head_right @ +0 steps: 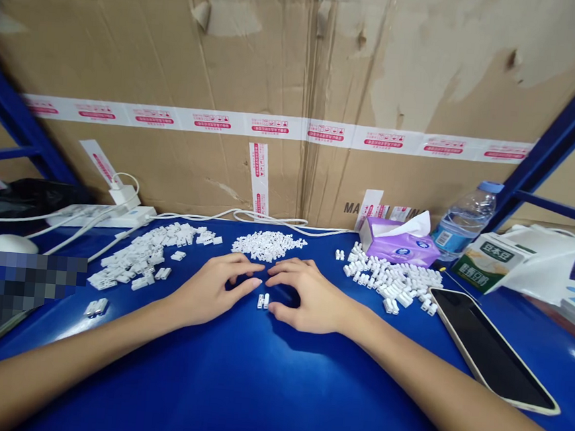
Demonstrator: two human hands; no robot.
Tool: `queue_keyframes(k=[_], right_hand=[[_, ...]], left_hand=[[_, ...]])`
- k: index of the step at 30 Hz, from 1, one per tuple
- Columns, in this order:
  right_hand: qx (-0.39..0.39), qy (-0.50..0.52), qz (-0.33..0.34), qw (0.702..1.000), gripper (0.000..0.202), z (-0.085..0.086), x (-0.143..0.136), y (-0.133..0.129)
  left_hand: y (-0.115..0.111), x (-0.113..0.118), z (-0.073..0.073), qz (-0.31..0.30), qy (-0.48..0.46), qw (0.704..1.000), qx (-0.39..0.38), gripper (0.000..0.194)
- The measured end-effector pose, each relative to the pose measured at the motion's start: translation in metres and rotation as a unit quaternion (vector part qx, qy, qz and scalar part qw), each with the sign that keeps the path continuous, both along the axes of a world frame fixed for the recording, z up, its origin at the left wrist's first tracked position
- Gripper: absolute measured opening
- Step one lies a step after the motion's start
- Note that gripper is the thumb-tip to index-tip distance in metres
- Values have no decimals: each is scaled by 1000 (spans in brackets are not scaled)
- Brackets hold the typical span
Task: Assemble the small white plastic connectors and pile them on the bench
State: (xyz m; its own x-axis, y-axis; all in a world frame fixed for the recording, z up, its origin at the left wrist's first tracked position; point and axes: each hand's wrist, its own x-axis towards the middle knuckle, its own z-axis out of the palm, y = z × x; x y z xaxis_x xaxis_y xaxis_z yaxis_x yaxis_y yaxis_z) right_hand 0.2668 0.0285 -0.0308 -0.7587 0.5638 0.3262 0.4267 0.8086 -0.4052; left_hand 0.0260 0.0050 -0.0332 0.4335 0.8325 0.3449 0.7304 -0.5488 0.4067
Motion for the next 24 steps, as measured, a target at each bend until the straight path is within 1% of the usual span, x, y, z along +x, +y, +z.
queue_keyframes(k=[4, 10, 15, 21, 24], right_hand=[[-7, -4, -17, 1000, 31, 0, -4, -2], [-11, 0, -12, 1000, 20, -1, -4, -3], [-8, 4, -12, 1000, 19, -2, -3, -3], [-12, 7, -16, 1000, 18, -3, -4, -4], [-15, 18, -24, 999, 17, -3, -6, -6]], left_hand=[[0, 0, 0, -19, 1, 1000, -9, 22], [2, -4, 2, -27, -53, 998, -33, 14], [1, -3, 4, -22, -99, 993, -63, 10], [-4, 1, 3, -53, -152, 984, -71, 10], [-7, 3, 3, -71, -185, 976, -90, 8]])
